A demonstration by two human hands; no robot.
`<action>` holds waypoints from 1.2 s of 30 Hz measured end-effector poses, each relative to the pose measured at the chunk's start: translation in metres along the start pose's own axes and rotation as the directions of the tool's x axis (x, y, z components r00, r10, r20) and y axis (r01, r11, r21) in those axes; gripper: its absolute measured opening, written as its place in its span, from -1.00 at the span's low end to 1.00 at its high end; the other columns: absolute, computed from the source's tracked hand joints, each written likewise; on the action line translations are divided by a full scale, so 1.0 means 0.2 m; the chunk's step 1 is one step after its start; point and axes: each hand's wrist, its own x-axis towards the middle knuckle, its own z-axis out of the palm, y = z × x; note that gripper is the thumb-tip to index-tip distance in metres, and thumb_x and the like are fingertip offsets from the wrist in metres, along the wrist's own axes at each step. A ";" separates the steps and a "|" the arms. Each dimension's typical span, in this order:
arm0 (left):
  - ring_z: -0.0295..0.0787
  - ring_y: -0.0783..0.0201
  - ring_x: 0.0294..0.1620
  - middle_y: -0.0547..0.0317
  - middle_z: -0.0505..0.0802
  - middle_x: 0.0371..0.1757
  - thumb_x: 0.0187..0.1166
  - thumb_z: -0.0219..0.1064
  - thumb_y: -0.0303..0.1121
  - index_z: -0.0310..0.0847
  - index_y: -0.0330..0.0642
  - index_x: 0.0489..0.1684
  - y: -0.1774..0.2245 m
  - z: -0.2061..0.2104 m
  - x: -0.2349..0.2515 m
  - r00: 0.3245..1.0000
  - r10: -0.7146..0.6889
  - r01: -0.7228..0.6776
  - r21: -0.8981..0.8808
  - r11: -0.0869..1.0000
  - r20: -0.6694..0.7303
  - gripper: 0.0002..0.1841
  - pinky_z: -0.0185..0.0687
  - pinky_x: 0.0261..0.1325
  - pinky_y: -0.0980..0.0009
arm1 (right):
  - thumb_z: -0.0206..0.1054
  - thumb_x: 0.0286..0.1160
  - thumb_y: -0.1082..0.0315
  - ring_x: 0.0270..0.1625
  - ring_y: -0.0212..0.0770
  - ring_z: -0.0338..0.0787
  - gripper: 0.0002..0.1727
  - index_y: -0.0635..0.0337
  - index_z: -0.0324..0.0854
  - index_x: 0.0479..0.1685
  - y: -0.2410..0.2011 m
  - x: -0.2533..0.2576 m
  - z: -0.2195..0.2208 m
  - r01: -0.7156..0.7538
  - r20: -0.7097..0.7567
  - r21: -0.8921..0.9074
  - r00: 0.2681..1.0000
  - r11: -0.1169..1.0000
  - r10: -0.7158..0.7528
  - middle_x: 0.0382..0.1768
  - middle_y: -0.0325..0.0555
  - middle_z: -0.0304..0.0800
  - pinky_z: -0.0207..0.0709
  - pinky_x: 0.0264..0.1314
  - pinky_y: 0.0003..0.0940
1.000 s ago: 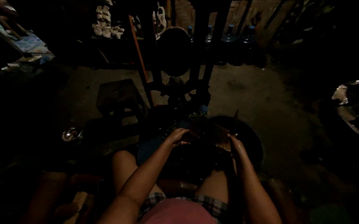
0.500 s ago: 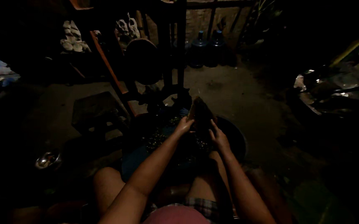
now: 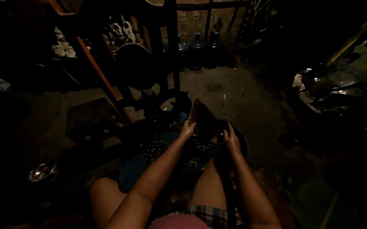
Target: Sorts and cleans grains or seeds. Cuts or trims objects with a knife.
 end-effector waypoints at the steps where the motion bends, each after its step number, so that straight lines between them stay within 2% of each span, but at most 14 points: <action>1: 0.77 -0.10 0.25 -0.34 0.62 0.47 0.88 0.10 -0.20 0.13 -0.20 0.76 -0.01 0.00 0.03 1.000 0.008 -0.008 -0.008 1.000 -0.006 -0.46 0.75 0.23 0.03 | -0.02 0.88 0.25 0.41 0.36 0.69 -0.31 0.07 -0.15 0.94 0.00 0.00 -0.01 0.016 0.022 -0.023 1.000 1.000 -0.015 0.43 0.43 0.61 0.45 0.52 0.24; 2: 0.76 -0.13 0.29 -0.34 0.61 0.49 0.87 0.11 -0.20 0.13 -0.19 0.77 -0.03 0.00 0.05 1.000 0.010 -0.011 -0.032 0.999 -0.011 -0.44 0.75 0.25 -0.01 | 0.02 0.84 0.29 0.43 0.36 0.68 -0.24 0.01 -0.25 0.96 0.01 0.00 -0.02 0.017 0.102 -0.075 0.995 0.997 -0.010 0.45 0.42 0.59 0.45 0.53 0.24; 4: 0.75 -0.12 0.30 -0.33 0.60 0.48 0.88 0.11 -0.20 0.12 -0.20 0.76 -0.01 0.01 0.07 1.000 -0.007 0.004 -0.099 0.995 -0.027 -0.45 0.77 0.24 -0.01 | 0.08 0.79 0.31 0.43 0.34 0.68 -0.20 -0.07 -0.24 0.96 0.02 0.02 -0.04 -0.007 0.239 -0.209 0.969 0.978 0.058 0.44 0.37 0.62 0.45 0.51 0.27; 8: 0.72 -0.13 0.33 -0.34 0.56 0.52 0.90 0.06 -0.22 0.09 -0.22 0.76 0.00 0.03 0.10 0.997 -0.031 0.015 -0.236 0.972 -0.065 -0.47 0.77 0.24 -0.02 | 0.06 0.78 0.35 0.46 0.29 0.67 -0.26 0.10 -0.13 0.93 0.03 -0.01 -0.07 -0.015 0.072 -0.206 0.997 0.978 0.031 0.47 0.35 0.61 0.46 0.54 0.19; 12: 0.66 -0.15 0.44 -0.34 0.49 0.61 0.90 0.06 -0.20 0.01 -0.22 0.80 0.02 0.06 0.14 0.994 -0.025 -0.004 -0.270 0.963 -0.105 -0.43 0.74 0.32 -0.03 | 0.08 0.77 0.33 0.44 0.25 0.70 -0.22 -0.09 -0.16 0.95 0.01 -0.17 -0.04 0.161 0.148 -0.246 0.981 0.956 -0.127 0.57 0.22 0.54 0.52 0.48 0.22; 15: 0.65 -0.15 0.45 -0.33 0.47 0.62 0.90 0.06 -0.23 0.00 -0.20 0.81 0.04 0.07 0.18 0.991 -0.020 -0.021 -0.295 0.955 -0.134 -0.43 0.74 0.32 -0.06 | 0.09 0.78 0.33 0.36 0.26 0.75 -0.20 -0.23 -0.19 0.96 0.03 -0.19 -0.02 0.086 0.234 -0.352 0.972 0.932 -0.001 0.51 0.19 0.59 0.58 0.39 0.23; 18: 0.69 -0.13 0.40 -0.32 0.51 0.58 0.89 0.06 -0.25 0.04 -0.20 0.79 0.02 0.06 0.19 0.992 0.023 -0.058 -0.281 0.958 -0.127 -0.45 0.77 0.26 -0.04 | 0.06 0.80 0.31 0.39 0.30 0.71 -0.23 -0.09 -0.21 0.96 0.11 -0.09 -0.06 -0.067 0.204 -0.380 0.967 0.922 0.154 0.44 0.30 0.63 0.53 0.42 0.25; 21: 0.67 -0.13 0.42 -0.31 0.50 0.59 0.90 0.05 -0.27 0.04 -0.18 0.79 0.02 0.04 0.17 0.996 0.031 -0.055 -0.323 0.945 -0.079 -0.47 0.76 0.28 -0.05 | 0.04 0.81 0.32 0.45 0.30 0.68 -0.23 0.01 -0.24 0.95 0.05 -0.08 -0.10 -0.020 0.151 -0.315 0.986 0.949 0.071 0.53 0.31 0.55 0.50 0.48 0.22; 23: 0.66 -0.12 0.42 -0.30 0.50 0.59 0.90 0.03 -0.28 0.07 -0.18 0.77 0.02 0.03 0.13 0.998 0.022 -0.039 -0.308 0.951 -0.058 -0.49 0.72 0.31 -0.04 | 0.06 0.80 0.31 0.37 0.30 0.73 -0.22 -0.09 -0.22 0.96 -0.01 -0.10 -0.06 0.077 0.140 -0.297 0.989 0.952 -0.036 0.55 0.26 0.54 0.54 0.43 0.24; 26: 0.71 -0.07 0.32 -0.28 0.55 0.53 0.91 0.02 -0.28 0.12 -0.18 0.75 0.00 0.04 0.11 0.999 0.015 -0.029 -0.293 0.956 -0.049 -0.52 0.75 0.23 0.06 | 0.10 0.77 0.35 0.27 0.32 0.78 -0.18 -0.29 -0.23 0.95 -0.03 -0.05 -0.03 0.015 0.172 -0.371 0.984 0.928 0.053 0.55 0.23 0.52 0.60 0.31 0.26; 28: 0.71 -0.07 0.32 -0.29 0.53 0.54 0.91 0.01 -0.28 0.07 -0.18 0.78 -0.04 0.03 0.11 0.999 0.005 -0.018 -0.317 0.948 -0.045 -0.49 0.76 0.24 0.08 | 0.12 0.76 0.35 0.31 0.36 0.75 -0.15 -0.18 -0.27 0.96 0.00 0.01 -0.06 -0.085 0.136 -0.362 0.980 0.928 0.143 0.54 0.32 0.51 0.58 0.33 0.29; 30: 0.70 -0.10 0.34 -0.30 0.52 0.56 0.90 0.04 -0.28 0.05 -0.14 0.81 -0.08 0.02 0.12 0.999 0.002 -0.016 -0.337 0.941 -0.042 -0.47 0.75 0.25 0.06 | 0.12 0.78 0.32 0.32 0.37 0.74 -0.16 -0.12 -0.29 0.96 -0.01 0.02 -0.08 -0.078 0.108 -0.332 0.987 0.940 0.120 0.48 0.36 0.55 0.57 0.35 0.27; 34: 0.72 -0.09 0.31 -0.28 0.55 0.54 0.89 0.05 -0.28 0.08 -0.13 0.80 -0.13 0.01 0.16 1.000 0.010 -0.018 -0.359 0.933 -0.023 -0.48 0.77 0.21 0.06 | 0.06 0.82 0.33 0.18 0.33 0.80 -0.21 -0.38 -0.22 0.95 -0.07 -0.05 -0.05 0.107 0.190 -0.355 0.981 0.929 -0.040 0.52 0.26 0.52 0.63 0.24 0.25; 36: 0.71 -0.08 0.34 -0.26 0.54 0.57 0.90 0.04 -0.27 0.07 -0.11 0.82 -0.13 0.01 0.15 1.000 0.017 -0.018 -0.346 0.938 -0.005 -0.47 0.76 0.25 0.06 | 0.07 0.80 0.35 0.23 0.37 0.78 -0.18 -0.35 -0.26 0.95 -0.04 0.00 -0.05 0.014 0.176 -0.353 0.983 0.936 0.052 0.51 0.29 0.54 0.61 0.28 0.29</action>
